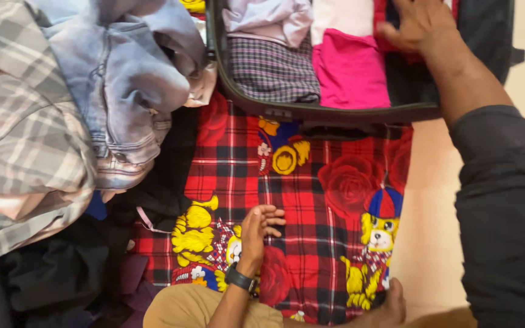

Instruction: The person sits on the floor and folds a plaid shirt, smoothing it out and arranging the sleeves before folding it into a compact rectangular shape.

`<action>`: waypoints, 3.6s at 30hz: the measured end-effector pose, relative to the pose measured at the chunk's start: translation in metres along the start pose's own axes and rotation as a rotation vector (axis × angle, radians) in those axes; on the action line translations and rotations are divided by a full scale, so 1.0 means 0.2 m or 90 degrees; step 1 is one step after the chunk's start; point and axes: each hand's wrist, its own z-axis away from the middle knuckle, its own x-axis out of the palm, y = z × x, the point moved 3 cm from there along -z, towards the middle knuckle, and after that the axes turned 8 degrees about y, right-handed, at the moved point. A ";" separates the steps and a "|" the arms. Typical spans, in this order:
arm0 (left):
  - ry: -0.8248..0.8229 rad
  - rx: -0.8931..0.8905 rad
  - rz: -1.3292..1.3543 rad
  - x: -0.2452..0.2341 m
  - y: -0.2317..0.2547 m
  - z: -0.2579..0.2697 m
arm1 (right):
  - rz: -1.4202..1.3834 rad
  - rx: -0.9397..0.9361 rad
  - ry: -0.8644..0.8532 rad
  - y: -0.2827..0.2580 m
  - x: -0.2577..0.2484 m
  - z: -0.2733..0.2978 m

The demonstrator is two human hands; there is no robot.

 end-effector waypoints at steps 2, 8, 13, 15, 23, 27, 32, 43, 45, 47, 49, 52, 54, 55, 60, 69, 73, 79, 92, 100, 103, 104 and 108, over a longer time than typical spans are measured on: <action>0.005 0.013 -0.003 -0.01 0.00 0.00 | -0.050 0.146 -0.170 -0.12 -0.05 0.01; 0.012 0.007 0.028 -0.03 -0.02 -0.01 | -0.087 0.310 -0.293 -0.08 0.09 -0.17; 0.036 0.033 0.007 -0.05 -0.13 -0.03 | -0.052 0.259 -0.096 0.43 0.29 -0.12; 0.022 0.056 0.042 -0.05 -0.16 -0.04 | -0.081 0.154 0.015 0.32 0.26 -0.21; -0.040 0.091 0.099 -0.07 -0.14 -0.05 | -0.132 -0.200 0.181 -0.73 -0.68 1.02; -0.079 0.130 0.096 -0.01 -0.18 -0.12 | -0.143 -0.192 0.063 -1.04 -0.82 1.77; -0.003 0.297 -0.194 0.00 -0.12 0.03 | -0.040 0.047 -0.719 -0.87 -0.52 2.28; 0.134 0.467 -0.647 0.27 -0.15 0.72 | -0.385 0.031 -0.488 -1.01 -0.48 2.22; 0.165 0.479 -0.547 0.23 0.07 0.64 | -0.277 0.067 -0.463 -0.92 -0.40 2.23; 0.283 0.518 -0.414 0.16 0.41 0.49 | -0.068 -0.036 -0.508 -0.84 -0.34 2.24; 0.364 0.602 -0.397 0.03 0.78 0.35 | -0.081 -0.013 -0.506 -0.82 -0.32 2.23; 0.695 0.792 -0.871 -0.28 1.20 0.28 | -0.158 0.017 -0.469 -0.82 -0.36 2.22; 0.954 0.886 -1.031 -0.51 1.35 0.27 | -0.226 0.018 -0.433 -0.85 -0.39 2.21; 0.982 0.876 -1.032 -0.62 1.39 0.26 | -0.267 0.027 -0.437 -0.85 -0.40 2.22; 0.548 0.745 -0.957 -0.63 1.25 0.27 | -0.291 0.062 -0.457 -0.80 -0.36 2.19; 0.232 0.706 -0.482 0.22 0.88 1.25 | -0.387 0.003 -0.392 -1.03 -0.40 2.16; 0.143 0.626 -0.387 0.34 0.63 1.53 | -0.915 0.197 -0.540 -1.32 -0.52 2.25; -0.097 0.609 -0.413 0.48 0.25 1.85 | -1.119 0.338 -0.460 -1.63 -0.48 2.33; 0.392 0.401 -1.030 -0.19 1.13 0.63 | -0.814 0.125 -0.269 -1.47 -0.61 2.31; 0.799 0.718 -1.174 -0.97 2.07 0.30 | -0.238 0.319 0.410 -0.47 -1.18 2.35; 0.747 0.623 -1.080 -1.13 2.10 0.31 | -0.321 0.424 0.311 -0.30 -1.18 2.42; 0.730 0.618 -1.145 -1.09 2.07 0.31 | -0.339 0.428 0.302 -0.29 -1.16 2.44; 0.512 0.552 -1.173 -0.73 1.59 0.35 | -0.337 0.430 0.285 -0.27 -1.08 2.48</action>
